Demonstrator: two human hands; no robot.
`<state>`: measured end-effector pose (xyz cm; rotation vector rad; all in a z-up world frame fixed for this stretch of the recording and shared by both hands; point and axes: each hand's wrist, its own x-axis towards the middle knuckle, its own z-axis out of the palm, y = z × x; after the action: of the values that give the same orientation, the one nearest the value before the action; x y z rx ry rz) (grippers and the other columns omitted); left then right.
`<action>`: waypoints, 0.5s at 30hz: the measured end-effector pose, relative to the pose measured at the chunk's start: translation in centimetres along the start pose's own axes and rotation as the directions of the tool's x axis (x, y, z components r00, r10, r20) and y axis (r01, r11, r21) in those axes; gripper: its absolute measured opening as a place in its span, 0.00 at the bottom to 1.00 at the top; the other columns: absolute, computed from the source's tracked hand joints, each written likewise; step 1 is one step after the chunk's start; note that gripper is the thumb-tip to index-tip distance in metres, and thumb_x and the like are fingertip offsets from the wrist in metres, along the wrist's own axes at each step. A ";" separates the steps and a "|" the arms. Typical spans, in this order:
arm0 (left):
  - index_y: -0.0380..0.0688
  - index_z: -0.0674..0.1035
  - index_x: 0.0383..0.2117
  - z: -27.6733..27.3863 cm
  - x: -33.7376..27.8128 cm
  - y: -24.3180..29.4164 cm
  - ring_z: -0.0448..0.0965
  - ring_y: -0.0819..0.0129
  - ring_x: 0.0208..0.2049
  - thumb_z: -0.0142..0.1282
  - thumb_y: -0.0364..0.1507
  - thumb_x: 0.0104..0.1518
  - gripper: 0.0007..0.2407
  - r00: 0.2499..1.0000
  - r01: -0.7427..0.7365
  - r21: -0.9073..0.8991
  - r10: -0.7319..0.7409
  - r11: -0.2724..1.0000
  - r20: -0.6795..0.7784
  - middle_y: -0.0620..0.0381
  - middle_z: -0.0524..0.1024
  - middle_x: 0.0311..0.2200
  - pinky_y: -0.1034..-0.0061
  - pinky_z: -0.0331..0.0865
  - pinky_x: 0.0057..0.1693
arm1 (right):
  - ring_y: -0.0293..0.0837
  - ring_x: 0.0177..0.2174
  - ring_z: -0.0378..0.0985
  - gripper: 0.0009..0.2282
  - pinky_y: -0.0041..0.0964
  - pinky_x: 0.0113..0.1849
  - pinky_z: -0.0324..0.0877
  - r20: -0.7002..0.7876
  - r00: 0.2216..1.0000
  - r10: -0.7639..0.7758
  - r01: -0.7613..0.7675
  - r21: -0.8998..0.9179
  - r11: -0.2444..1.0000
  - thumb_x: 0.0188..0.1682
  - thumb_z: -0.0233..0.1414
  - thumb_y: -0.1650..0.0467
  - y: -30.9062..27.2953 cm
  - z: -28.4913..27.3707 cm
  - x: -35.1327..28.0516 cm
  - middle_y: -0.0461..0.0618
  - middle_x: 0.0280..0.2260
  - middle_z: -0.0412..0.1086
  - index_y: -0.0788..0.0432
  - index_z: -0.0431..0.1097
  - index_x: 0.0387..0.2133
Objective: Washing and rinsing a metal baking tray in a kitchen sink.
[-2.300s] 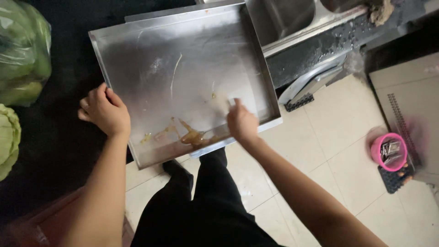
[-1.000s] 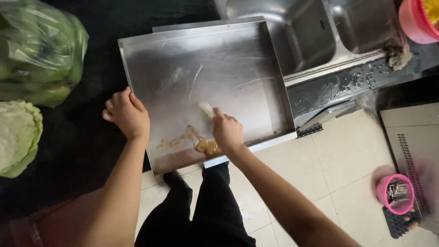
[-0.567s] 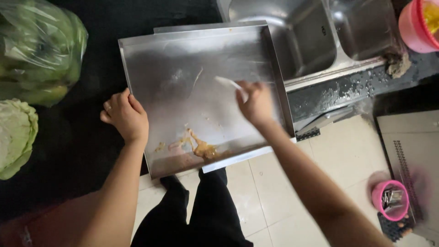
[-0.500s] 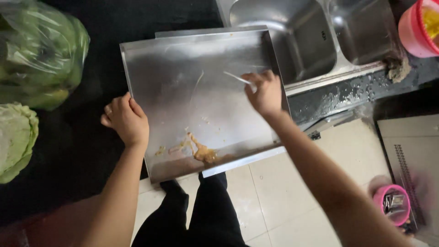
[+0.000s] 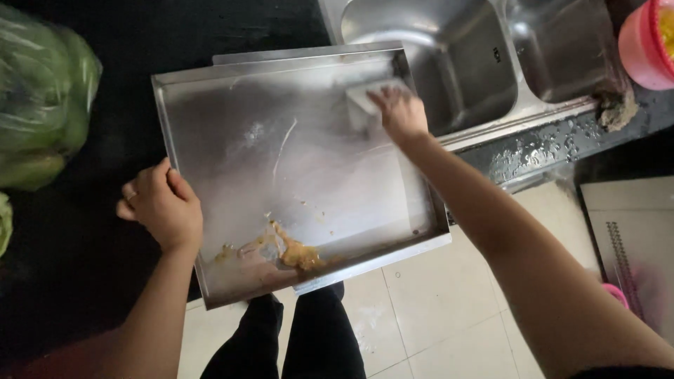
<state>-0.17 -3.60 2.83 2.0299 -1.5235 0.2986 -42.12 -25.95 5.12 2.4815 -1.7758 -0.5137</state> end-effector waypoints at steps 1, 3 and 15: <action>0.47 0.78 0.48 0.1 0.3 0.0 0.70 0.52 0.55 0.53 0.27 0.69 0.05 1.000 -0.008 -0.008 0.008 1.000 0.005 0.56 0.77 0.45 0.53 0.53 0.62 | 0.47 0.61 0.68 0.25 0.40 0.55 0.68 0.005 1.000 0.011 -0.011 0.000 1.000 0.62 0.38 0.76 0.1 1.3 -1.9 0.47 0.64 0.62 0.35 0.54 0.70; 0.48 0.79 0.47 0.1 0.6 0.2 0.70 0.52 0.55 0.52 0.26 0.68 0.06 1.000 -0.005 -0.011 0.005 1.000 0.007 0.56 0.77 0.46 0.53 0.52 0.61 | 0.50 0.59 0.64 0.31 0.40 0.57 0.62 0.035 0.995 -0.096 0.101 -0.211 0.972 0.52 0.41 0.76 0.1 3.8 -6.3 0.52 0.66 0.54 0.43 0.44 0.71; 0.47 0.79 0.48 1.7 -0.2 -1.2 0.69 0.52 0.56 0.52 0.24 0.67 0.07 1.000 0.003 -0.074 -0.003 0.997 0.000 0.57 0.77 0.47 0.54 0.51 0.61 | 0.59 0.57 0.66 0.31 0.49 0.53 0.70 0.048 0.998 0.041 -0.047 0.135 0.990 0.44 0.56 0.68 -3.6 3.5 -25.6 0.59 0.61 0.61 0.51 0.55 0.64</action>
<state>0.64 -4.18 0.93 1.9747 -1.5088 0.2376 -47.20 -0.47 7.11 2.5309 -1.9399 -0.4646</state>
